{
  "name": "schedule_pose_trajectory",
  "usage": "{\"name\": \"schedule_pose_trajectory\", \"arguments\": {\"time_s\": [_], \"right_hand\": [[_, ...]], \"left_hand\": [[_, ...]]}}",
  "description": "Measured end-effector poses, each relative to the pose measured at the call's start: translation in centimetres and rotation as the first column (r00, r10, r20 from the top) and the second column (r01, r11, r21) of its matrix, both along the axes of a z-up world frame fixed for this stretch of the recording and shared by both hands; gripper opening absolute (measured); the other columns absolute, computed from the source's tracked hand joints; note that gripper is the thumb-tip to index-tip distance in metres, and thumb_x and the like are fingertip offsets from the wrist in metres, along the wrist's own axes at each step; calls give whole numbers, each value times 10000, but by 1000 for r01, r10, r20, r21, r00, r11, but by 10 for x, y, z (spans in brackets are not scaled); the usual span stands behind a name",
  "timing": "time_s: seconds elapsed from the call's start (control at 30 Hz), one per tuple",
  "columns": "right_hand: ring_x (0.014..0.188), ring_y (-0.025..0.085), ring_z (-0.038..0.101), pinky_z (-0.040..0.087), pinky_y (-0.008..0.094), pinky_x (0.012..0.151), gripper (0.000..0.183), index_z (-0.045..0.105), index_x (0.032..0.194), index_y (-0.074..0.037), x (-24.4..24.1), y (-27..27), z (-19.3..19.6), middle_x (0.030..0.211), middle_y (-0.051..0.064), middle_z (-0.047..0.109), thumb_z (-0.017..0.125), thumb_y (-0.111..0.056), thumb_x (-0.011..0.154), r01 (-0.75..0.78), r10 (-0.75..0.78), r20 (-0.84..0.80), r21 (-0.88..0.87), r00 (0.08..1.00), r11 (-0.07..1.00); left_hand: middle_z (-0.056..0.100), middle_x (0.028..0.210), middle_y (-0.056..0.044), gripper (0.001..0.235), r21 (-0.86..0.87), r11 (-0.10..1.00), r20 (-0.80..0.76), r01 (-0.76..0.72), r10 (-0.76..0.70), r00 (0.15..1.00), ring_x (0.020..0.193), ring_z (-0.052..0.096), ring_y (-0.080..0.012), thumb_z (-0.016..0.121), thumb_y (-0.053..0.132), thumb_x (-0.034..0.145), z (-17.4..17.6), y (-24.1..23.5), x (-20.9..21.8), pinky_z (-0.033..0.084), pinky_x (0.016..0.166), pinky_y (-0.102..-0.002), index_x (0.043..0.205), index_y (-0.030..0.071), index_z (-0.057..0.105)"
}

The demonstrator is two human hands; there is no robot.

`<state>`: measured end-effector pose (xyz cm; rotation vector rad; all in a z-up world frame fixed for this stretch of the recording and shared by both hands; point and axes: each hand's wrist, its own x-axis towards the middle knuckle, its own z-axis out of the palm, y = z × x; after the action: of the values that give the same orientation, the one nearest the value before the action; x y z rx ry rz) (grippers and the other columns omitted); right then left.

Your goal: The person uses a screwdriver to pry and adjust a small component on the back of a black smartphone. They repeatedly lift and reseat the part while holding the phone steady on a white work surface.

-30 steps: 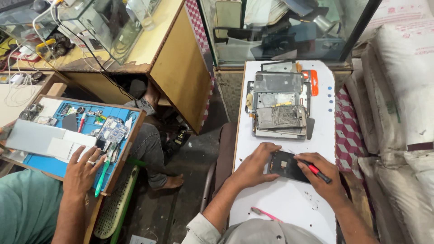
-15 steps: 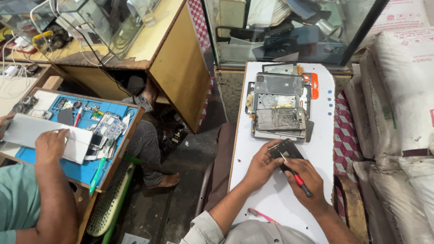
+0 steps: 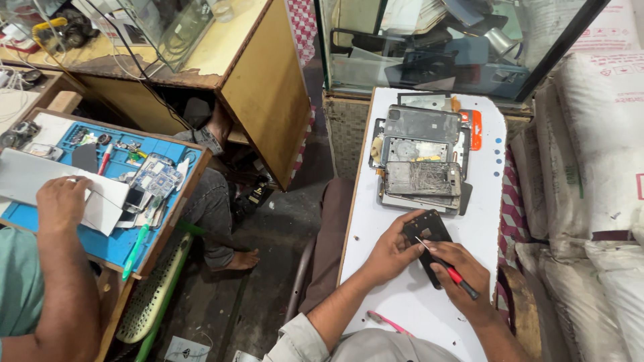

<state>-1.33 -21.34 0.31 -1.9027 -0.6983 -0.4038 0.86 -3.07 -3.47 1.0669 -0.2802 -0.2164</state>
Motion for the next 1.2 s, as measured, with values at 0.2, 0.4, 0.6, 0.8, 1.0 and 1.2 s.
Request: {"name": "schedule_pose_trajectory", "arguments": {"time_s": [0.2,0.4,0.6,0.8,1.0,1.2], "right_hand": [[1156,274,722,588,351,972,378,650,1207,-2,-1,-5,-10,1223,177,732,694,-265,939,-20,29,-84,100,996,995],[1118,271,736,597,348,952,264,647,1166,5,-3,2,2,1194,167,737,701,-108,932,42,-41,-20,37,999,998],[1060,299,724,603,340,888,274,646,1071,3,-3,13,12,1136,160,725,740,56,819,91,-70,197,-99,978,991],[1030,283,724,601,340,885,259,645,1045,-10,-4,16,14,1109,121,734,730,65,812,114,-99,201,-62,975,992],[1021,299,719,595,357,890,249,657,1055,-12,3,13,8,1104,131,737,727,74,832,113,-103,177,-53,979,992],[1060,323,711,587,406,943,293,644,1095,-11,12,4,-12,1135,144,723,740,105,843,125,-104,220,-83,970,989]], "left_hand": [[614,1318,-96,647,95,995,-13,-26,27,1000,1210,608,-130,654,-33,943,3,-3,0,515,1032,-291,1520,68,380],[646,1305,-82,444,139,987,-9,-85,87,996,1171,623,-103,586,16,1031,-2,-5,-1,520,1015,-272,1460,23,471],[652,1286,-78,426,87,988,-5,-125,126,992,1168,620,-95,543,4,1029,-12,-9,-1,504,1030,-258,1452,8,488],[693,1208,-71,401,141,971,9,-194,195,981,1127,645,-94,540,11,1033,-16,-10,-2,515,1005,-252,1433,3,516],[707,1207,-70,372,238,932,103,-273,255,961,1108,638,-88,588,69,1035,-23,-10,1,522,988,-253,1397,-9,548],[725,1182,-93,357,343,893,99,-293,276,956,1070,649,-100,622,95,1037,-36,-11,4,538,943,-254,1372,-18,577]]}}
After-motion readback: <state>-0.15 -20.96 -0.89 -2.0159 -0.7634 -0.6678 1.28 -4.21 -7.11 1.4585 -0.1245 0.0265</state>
